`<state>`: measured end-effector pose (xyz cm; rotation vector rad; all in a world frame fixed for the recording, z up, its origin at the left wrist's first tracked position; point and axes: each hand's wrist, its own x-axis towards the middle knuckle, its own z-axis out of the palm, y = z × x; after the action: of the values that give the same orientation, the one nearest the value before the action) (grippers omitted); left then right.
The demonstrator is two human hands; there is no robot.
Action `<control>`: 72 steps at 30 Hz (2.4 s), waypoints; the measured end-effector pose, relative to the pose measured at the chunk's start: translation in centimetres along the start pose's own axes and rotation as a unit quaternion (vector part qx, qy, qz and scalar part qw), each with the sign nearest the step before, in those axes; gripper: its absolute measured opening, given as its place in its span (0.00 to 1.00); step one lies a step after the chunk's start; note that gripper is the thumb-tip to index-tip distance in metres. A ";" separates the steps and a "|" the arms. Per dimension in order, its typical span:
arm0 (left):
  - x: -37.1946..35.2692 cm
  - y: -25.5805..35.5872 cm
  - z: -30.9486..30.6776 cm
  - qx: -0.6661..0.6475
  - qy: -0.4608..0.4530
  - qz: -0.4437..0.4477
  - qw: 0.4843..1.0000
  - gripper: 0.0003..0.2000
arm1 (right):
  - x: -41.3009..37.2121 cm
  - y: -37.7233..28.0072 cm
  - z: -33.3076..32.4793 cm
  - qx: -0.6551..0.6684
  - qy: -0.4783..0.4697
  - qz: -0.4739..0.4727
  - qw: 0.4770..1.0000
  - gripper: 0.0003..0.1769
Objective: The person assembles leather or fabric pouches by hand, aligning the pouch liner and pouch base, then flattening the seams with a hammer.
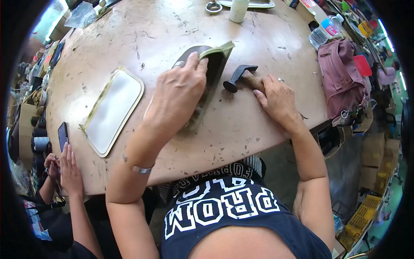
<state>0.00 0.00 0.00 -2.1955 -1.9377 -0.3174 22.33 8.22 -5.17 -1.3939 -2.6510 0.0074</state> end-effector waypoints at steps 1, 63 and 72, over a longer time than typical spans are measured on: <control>0.3 0.6 0.2 0.014 -0.011 0.000 1.000 0.21 | -0.2 0.2 -0.4 0.011 0.010 0.002 1.000 0.20; -0.4 -2.1 8.6 -0.476 0.077 -0.124 0.867 0.25 | 2.0 -3.6 -1.0 -0.003 0.227 -0.197 0.954 0.22; 0.0 -1.9 8.1 -0.463 0.082 -0.097 0.877 0.24 | 1.3 -3.4 -0.2 -0.002 0.172 -0.197 0.965 0.26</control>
<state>-1.65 2.56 -7.70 -2.2820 -2.1542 -1.7101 18.88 7.37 -4.55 -0.7602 -2.5723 -0.2590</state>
